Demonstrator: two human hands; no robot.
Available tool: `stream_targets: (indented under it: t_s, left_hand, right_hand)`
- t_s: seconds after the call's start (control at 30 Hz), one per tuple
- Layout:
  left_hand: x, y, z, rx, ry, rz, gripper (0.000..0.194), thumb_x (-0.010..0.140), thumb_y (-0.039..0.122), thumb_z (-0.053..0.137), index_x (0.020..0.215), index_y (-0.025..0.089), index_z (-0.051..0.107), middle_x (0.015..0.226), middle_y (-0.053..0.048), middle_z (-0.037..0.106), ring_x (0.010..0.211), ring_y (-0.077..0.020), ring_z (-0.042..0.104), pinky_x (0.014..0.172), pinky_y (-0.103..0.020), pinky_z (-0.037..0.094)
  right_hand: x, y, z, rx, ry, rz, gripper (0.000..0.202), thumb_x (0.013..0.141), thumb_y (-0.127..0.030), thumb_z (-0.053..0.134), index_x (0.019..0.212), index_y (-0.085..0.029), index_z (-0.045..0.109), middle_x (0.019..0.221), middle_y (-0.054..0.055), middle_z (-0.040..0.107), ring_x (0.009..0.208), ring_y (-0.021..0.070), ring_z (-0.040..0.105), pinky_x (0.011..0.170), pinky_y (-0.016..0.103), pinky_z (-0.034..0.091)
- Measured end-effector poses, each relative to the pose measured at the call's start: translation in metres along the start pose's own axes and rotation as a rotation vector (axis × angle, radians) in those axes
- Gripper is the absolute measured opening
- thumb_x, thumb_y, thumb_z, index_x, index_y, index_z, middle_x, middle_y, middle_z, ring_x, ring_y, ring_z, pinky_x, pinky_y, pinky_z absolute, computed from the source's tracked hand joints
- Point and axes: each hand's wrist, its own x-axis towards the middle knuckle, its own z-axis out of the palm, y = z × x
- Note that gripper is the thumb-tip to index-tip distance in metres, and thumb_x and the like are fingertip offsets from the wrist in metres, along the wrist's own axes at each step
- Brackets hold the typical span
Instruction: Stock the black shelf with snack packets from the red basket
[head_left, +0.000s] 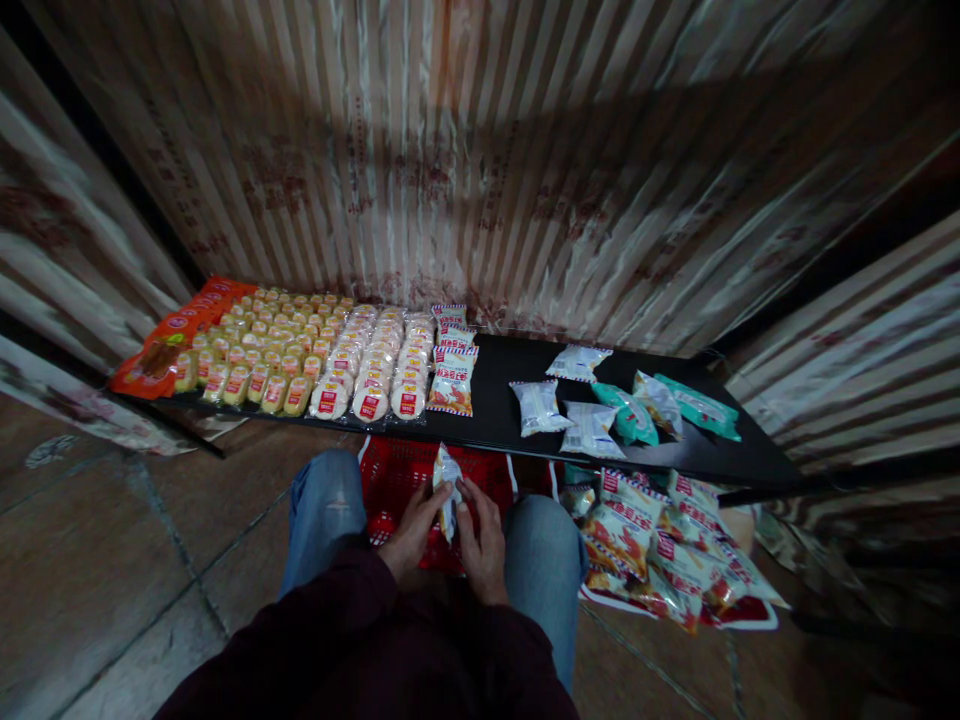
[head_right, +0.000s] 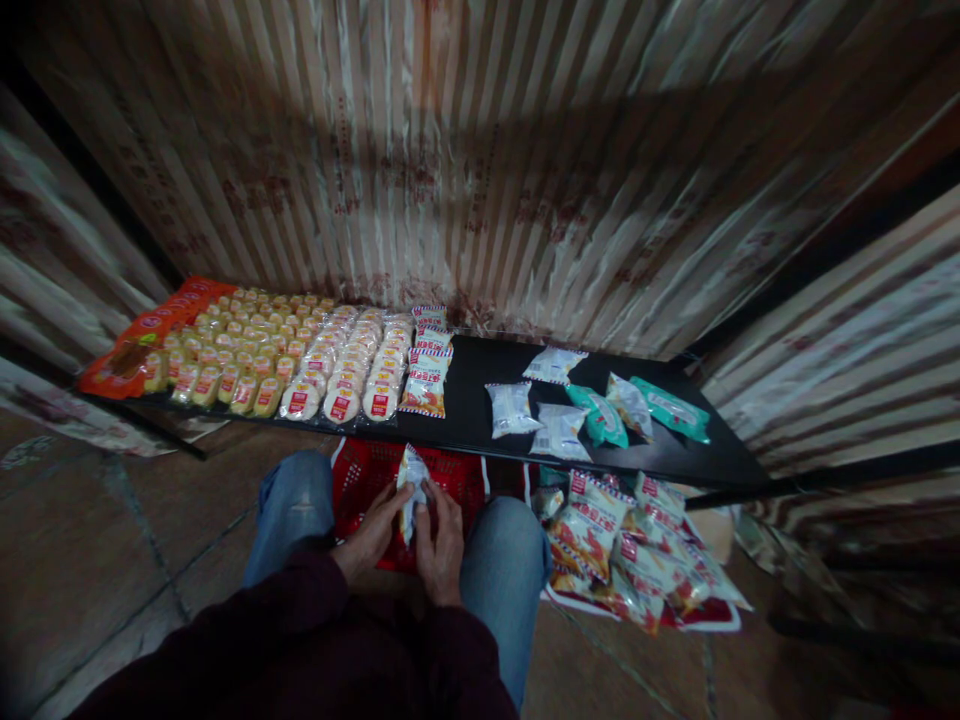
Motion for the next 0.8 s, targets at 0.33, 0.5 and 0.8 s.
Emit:
stream_targets:
  t_s: [0.33,0.5,0.8]
  left_hand:
    - [0.004,-0.001,-0.008,-0.036,0.085,-0.094,0.044,0.054,0.044,0.077,0.083,0.012,0.07,0.078,-0.008,0.072,0.081,-0.0237,0.065,0.074,-0.031,0.046]
    - [0.007,-0.004,-0.009,-0.133,0.136,-0.126,0.041,0.057,0.035,0.073,0.089,0.012,0.066,0.079,-0.008,0.072,0.082,-0.0255,0.067,0.074,-0.032,0.048]
    - [0.006,0.006,-0.006,-0.343,0.137,-0.334,0.036,0.078,0.024,0.054,0.109,0.005,0.061,0.084,-0.012,0.073,0.077,-0.025,0.07,0.077,-0.036,0.053]
  right_hand:
    - [-0.005,-0.005,0.0,0.052,-0.025,-0.036,0.042,0.088,-0.044,0.046,0.121,-0.022,0.06,0.124,0.009,0.062,0.117,0.0232,0.055,0.102,0.04,0.041]
    - [-0.004,-0.003,0.001,0.014,-0.001,-0.112,0.038,0.09,-0.036,0.043,0.121,-0.021,0.059,0.121,0.01,0.063,0.113,0.0221,0.057,0.098,0.04,0.044]
    - [0.0,0.005,-0.001,-0.138,0.119,-0.257,0.031,0.09,-0.03,0.044,0.111,-0.02,0.063,0.117,0.01,0.064,0.109,0.023,0.057,0.095,0.045,0.046]
